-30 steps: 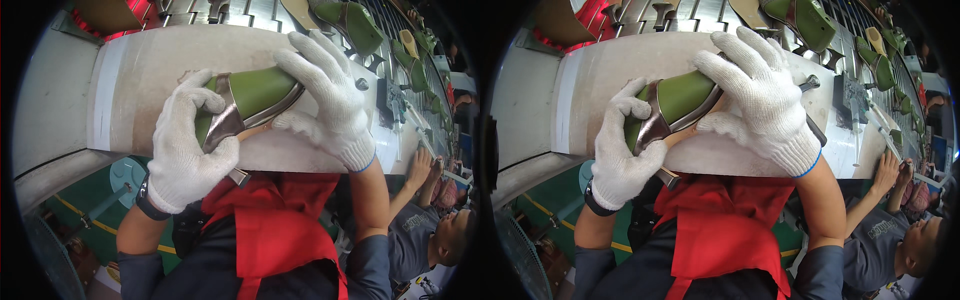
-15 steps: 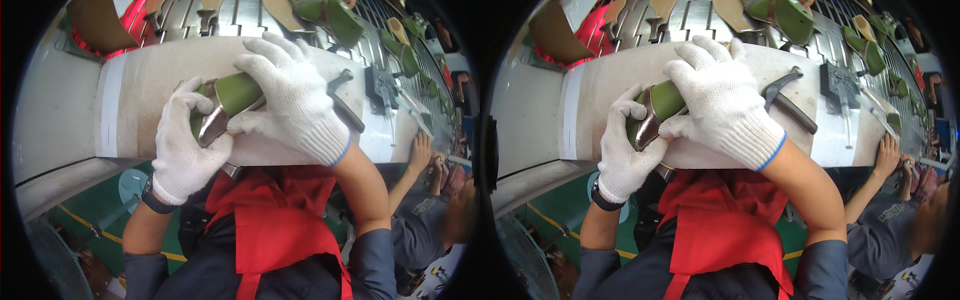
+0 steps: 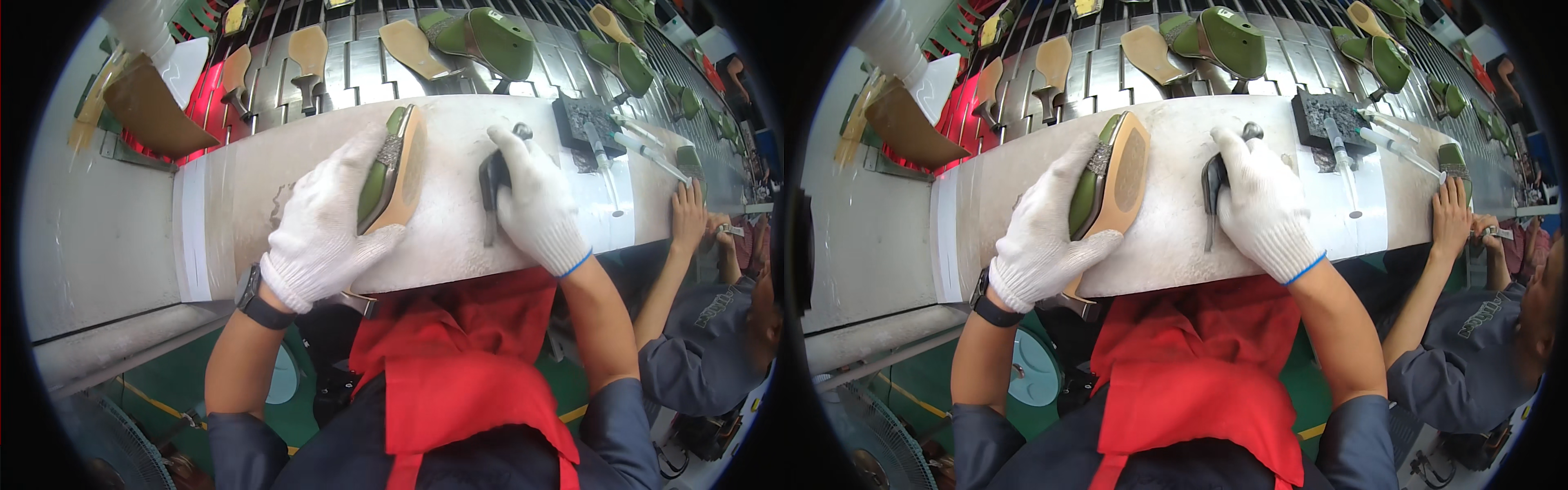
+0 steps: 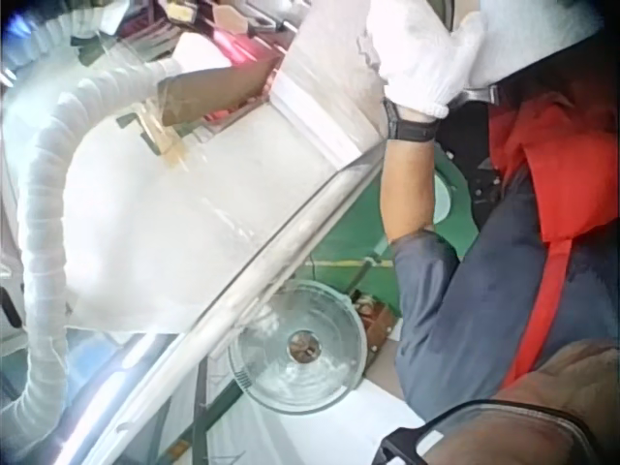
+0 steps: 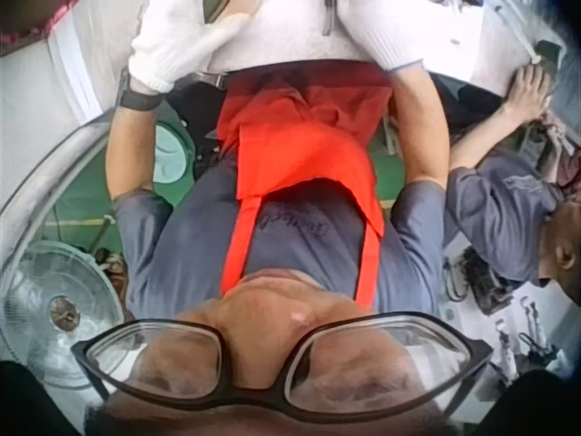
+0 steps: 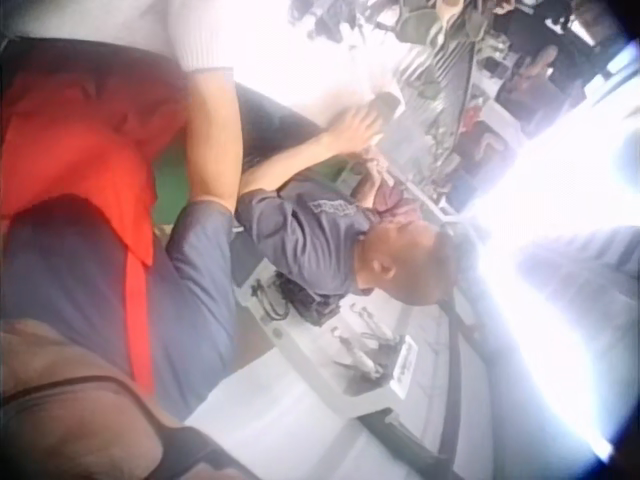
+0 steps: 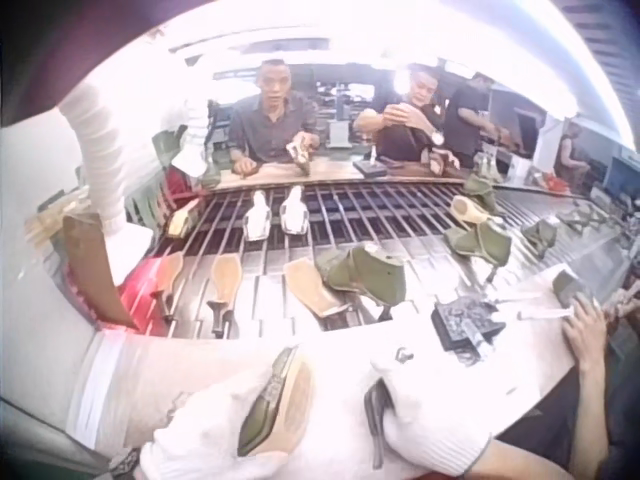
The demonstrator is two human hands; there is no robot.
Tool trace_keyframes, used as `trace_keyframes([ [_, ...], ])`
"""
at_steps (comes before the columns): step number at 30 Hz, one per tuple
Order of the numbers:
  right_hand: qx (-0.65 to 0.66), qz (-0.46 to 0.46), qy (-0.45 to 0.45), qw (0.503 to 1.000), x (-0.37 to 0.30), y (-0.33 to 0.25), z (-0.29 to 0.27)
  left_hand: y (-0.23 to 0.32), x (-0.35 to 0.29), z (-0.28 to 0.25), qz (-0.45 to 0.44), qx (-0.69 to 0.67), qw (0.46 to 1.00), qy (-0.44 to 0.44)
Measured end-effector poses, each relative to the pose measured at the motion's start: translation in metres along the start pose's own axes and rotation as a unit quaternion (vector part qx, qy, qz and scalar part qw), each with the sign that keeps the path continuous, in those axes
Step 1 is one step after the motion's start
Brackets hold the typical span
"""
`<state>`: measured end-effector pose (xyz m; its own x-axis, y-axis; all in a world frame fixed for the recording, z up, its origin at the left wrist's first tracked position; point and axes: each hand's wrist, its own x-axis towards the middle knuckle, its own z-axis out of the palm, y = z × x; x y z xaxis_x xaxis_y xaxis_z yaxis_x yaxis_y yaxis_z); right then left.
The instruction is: The person assembles a high-heeled shoe by hammering the silver trim around the heel and then pressing the sole onto the bottom of the shoe.
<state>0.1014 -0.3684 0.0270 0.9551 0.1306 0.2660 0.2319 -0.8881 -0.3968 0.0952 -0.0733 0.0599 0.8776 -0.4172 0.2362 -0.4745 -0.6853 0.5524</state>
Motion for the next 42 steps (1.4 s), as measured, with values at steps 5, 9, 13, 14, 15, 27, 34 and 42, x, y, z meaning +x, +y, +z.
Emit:
trace_keyframes([
  [5, 0.408, 0.006, -0.076, 0.910, -0.003, -0.029, -0.018, -0.005, 0.011, 0.005, 0.017, -0.004, 0.999, -0.038],
  [9, 0.682, 0.081, -0.059, 0.725, -0.012, -0.056, 0.010, -0.004, 0.012, 0.001, 0.025, 0.009, 0.999, -0.045],
  [13, 0.662, 0.139, -0.087, 0.732, -0.008, -0.062, 0.012, -0.001, 0.014, -0.002, 0.005, 0.023, 0.997, -0.072],
  [14, 0.628, 0.118, -0.099, 0.763, -0.001, -0.060, 0.006, -0.001, 0.015, -0.004, 0.001, 0.019, 0.997, -0.072],
  [15, 0.592, 0.097, -0.110, 0.792, 0.006, -0.060, 0.001, -0.002, 0.015, -0.006, 0.002, 0.013, 0.997, -0.075],
  [27, 0.497, 0.044, -0.066, 0.864, 0.084, -0.055, -0.002, -0.015, 0.017, -0.007, 0.040, -0.038, 0.997, -0.051],
  [34, 0.517, 0.017, -0.156, 0.842, 0.078, -0.062, -0.010, -0.020, 0.013, -0.009, 0.020, -0.036, 0.998, -0.056],
  [42, 0.383, -0.108, -0.044, 0.916, 0.018, -0.092, -0.004, -0.029, 0.007, -0.002, 0.035, -0.048, 0.998, -0.022],
])
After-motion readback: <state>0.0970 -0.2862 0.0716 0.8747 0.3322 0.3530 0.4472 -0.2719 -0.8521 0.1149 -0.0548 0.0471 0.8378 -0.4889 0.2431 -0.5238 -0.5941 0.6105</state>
